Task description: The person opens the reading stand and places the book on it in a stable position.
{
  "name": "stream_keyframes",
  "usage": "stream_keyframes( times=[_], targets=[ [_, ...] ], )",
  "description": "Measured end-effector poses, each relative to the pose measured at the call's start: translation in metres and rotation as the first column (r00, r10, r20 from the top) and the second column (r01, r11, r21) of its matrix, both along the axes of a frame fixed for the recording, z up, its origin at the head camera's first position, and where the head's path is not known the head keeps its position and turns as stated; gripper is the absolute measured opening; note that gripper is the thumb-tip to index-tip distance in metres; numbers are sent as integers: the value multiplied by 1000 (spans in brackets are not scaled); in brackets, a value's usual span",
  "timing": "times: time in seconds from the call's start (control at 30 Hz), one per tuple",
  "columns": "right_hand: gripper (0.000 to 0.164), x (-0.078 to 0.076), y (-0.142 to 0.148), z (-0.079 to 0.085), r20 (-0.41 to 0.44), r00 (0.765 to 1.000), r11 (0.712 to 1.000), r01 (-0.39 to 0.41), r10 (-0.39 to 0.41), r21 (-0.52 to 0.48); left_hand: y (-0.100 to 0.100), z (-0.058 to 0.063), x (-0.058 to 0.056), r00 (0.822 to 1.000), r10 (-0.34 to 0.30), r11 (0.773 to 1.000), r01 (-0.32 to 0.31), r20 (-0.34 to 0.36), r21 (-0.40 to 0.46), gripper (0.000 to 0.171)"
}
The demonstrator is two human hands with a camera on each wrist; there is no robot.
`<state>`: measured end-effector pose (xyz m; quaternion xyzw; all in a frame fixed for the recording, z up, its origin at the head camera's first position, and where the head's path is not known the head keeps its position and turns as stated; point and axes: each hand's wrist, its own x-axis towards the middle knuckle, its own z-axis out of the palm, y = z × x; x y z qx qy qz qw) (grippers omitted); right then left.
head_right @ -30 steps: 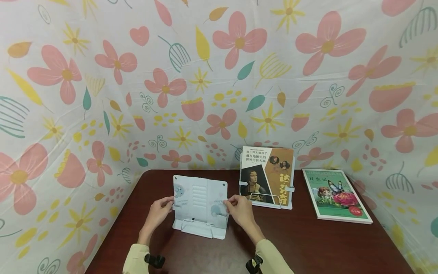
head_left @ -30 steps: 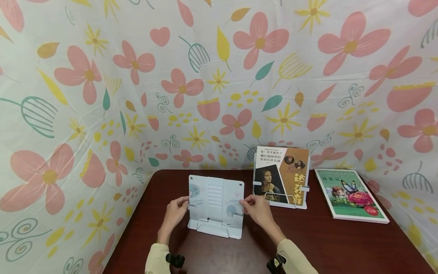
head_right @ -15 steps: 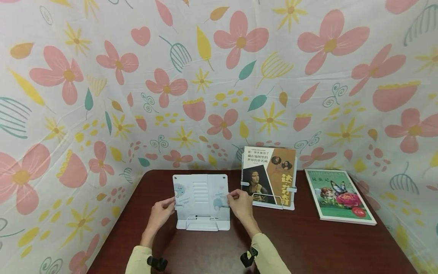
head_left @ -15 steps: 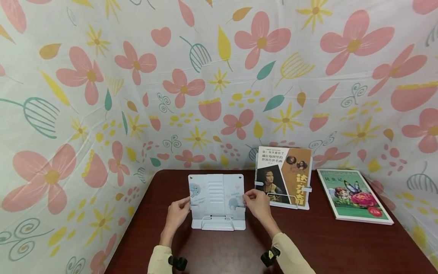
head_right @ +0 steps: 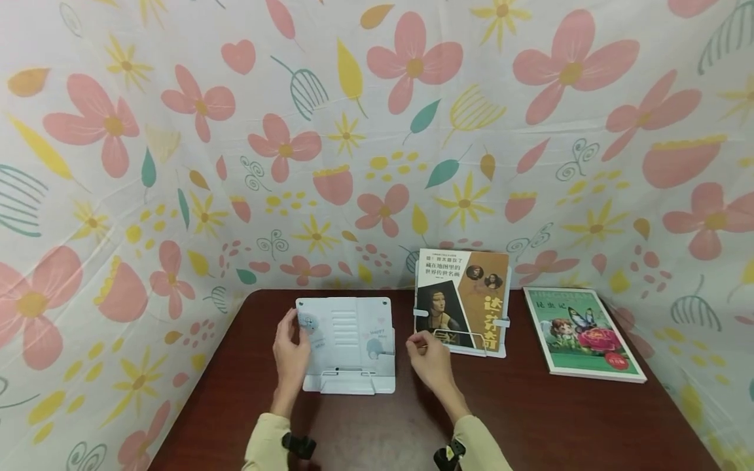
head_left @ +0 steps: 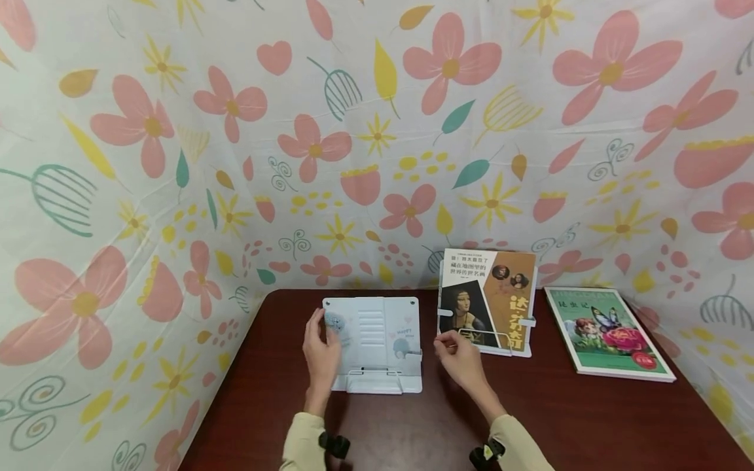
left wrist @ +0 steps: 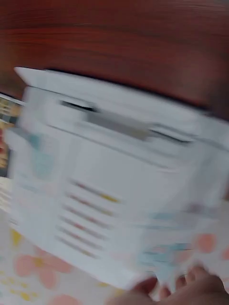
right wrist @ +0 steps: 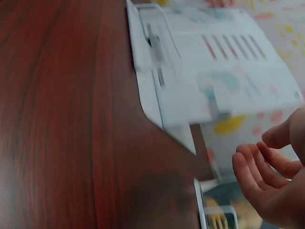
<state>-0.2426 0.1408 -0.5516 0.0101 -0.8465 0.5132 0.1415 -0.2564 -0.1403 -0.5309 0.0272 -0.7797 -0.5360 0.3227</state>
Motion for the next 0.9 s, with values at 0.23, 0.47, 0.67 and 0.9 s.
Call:
stream_keyframes(
  times=[0.23, 0.47, 0.67, 0.9],
  targets=[
    [16, 10, 69, 9, 34, 981, 978, 188, -191, 93, 87, 16, 0, 863, 61, 997, -78, -502, -12, 49],
    [26, 17, 168, 10, -31, 924, 905, 381, -382, 189, 182, -8, 8, 839, -294, 943, 178, -458, -280, 47],
    [44, 24, 252, -5, -6, 906, 861, 404, -423, 308, 248, -39, 26, 782, -623, 718, 562, -20, -409, 49],
    [69, 31, 303, -17, 255, 892, 851, 221, -374, 476, 303, -51, 35, 513, -686, 559, 825, 515, -77, 54]
  ],
)
